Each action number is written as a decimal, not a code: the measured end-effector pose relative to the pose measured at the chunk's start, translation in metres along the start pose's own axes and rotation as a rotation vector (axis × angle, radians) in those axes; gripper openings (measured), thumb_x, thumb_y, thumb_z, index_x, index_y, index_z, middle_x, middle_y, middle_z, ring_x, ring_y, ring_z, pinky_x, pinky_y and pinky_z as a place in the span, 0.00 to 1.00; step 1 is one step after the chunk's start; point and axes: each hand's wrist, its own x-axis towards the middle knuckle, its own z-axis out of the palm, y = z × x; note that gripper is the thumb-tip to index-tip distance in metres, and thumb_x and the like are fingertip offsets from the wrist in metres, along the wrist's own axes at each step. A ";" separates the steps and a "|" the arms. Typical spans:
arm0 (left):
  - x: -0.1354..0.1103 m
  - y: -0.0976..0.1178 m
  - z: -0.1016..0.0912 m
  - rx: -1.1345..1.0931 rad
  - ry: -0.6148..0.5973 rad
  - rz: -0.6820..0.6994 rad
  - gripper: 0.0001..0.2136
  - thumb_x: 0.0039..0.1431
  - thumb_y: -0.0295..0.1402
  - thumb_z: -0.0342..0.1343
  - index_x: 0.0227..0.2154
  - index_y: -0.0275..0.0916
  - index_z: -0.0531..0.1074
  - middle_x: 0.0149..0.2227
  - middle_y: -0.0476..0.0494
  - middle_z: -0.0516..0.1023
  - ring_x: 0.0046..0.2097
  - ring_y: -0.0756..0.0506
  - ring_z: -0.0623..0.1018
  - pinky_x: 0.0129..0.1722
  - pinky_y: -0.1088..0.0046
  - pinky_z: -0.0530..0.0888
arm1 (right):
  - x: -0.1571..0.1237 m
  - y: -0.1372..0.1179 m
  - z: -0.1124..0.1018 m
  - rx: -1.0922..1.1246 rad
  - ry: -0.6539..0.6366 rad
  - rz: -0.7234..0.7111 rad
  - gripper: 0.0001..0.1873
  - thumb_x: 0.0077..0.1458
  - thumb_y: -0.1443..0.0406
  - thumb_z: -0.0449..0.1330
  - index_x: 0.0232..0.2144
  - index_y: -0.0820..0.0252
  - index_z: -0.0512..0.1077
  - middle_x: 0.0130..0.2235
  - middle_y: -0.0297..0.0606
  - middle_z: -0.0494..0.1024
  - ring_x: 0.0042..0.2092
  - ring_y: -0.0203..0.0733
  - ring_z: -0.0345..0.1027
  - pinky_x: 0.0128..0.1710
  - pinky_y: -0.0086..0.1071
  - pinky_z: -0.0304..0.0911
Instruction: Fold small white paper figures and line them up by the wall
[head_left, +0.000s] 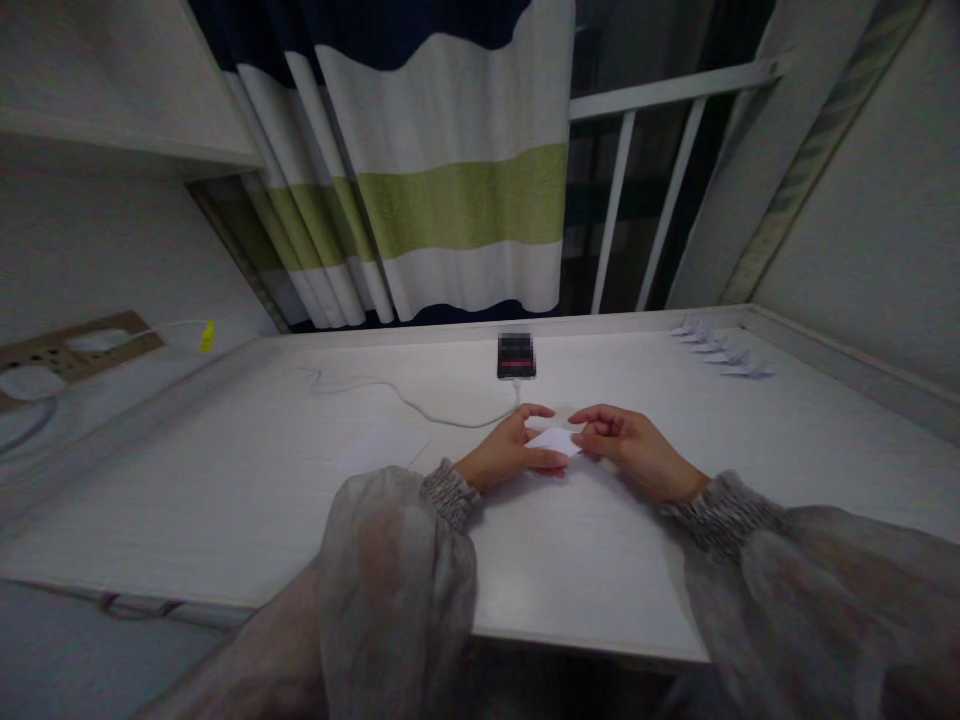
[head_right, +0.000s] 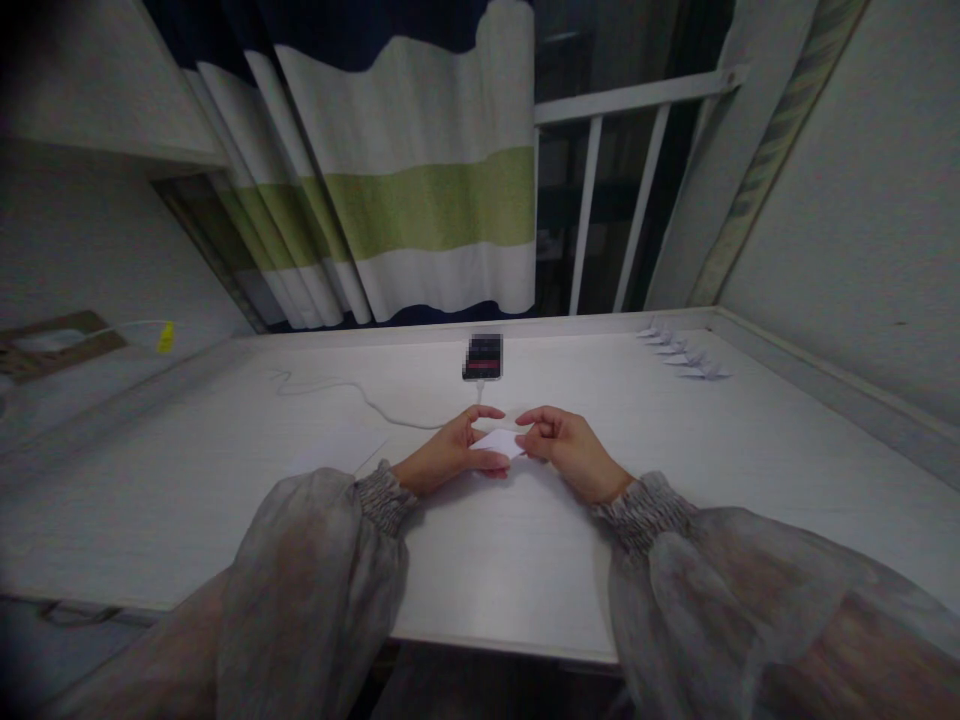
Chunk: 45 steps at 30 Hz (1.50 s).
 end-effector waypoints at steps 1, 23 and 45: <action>0.001 0.000 -0.001 0.017 0.017 0.000 0.28 0.39 0.28 0.62 0.43 0.36 0.55 0.24 0.48 0.74 0.24 0.51 0.74 0.28 0.74 0.70 | 0.000 0.000 0.000 -0.003 0.015 -0.005 0.16 0.37 0.62 0.62 0.30 0.63 0.66 0.18 0.25 0.64 0.20 0.29 0.54 0.21 0.26 0.48; 0.002 0.000 -0.012 0.132 -0.038 0.016 0.24 0.37 0.28 0.63 0.39 0.34 0.62 0.20 0.54 0.69 0.20 0.56 0.67 0.22 0.80 0.63 | -0.012 -0.005 0.011 -0.129 -0.264 -0.035 0.09 0.43 0.62 0.58 0.26 0.62 0.65 0.19 0.26 0.61 0.21 0.27 0.52 0.20 0.25 0.47; 0.001 0.004 -0.006 -0.008 0.101 0.023 0.24 0.39 0.22 0.57 0.43 0.36 0.59 0.22 0.55 0.68 0.18 0.59 0.60 0.20 0.81 0.52 | -0.010 -0.008 -0.007 -0.831 -0.097 -0.713 0.08 0.48 0.64 0.56 0.34 0.57 0.72 0.37 0.42 0.67 0.41 0.43 0.60 0.41 0.39 0.58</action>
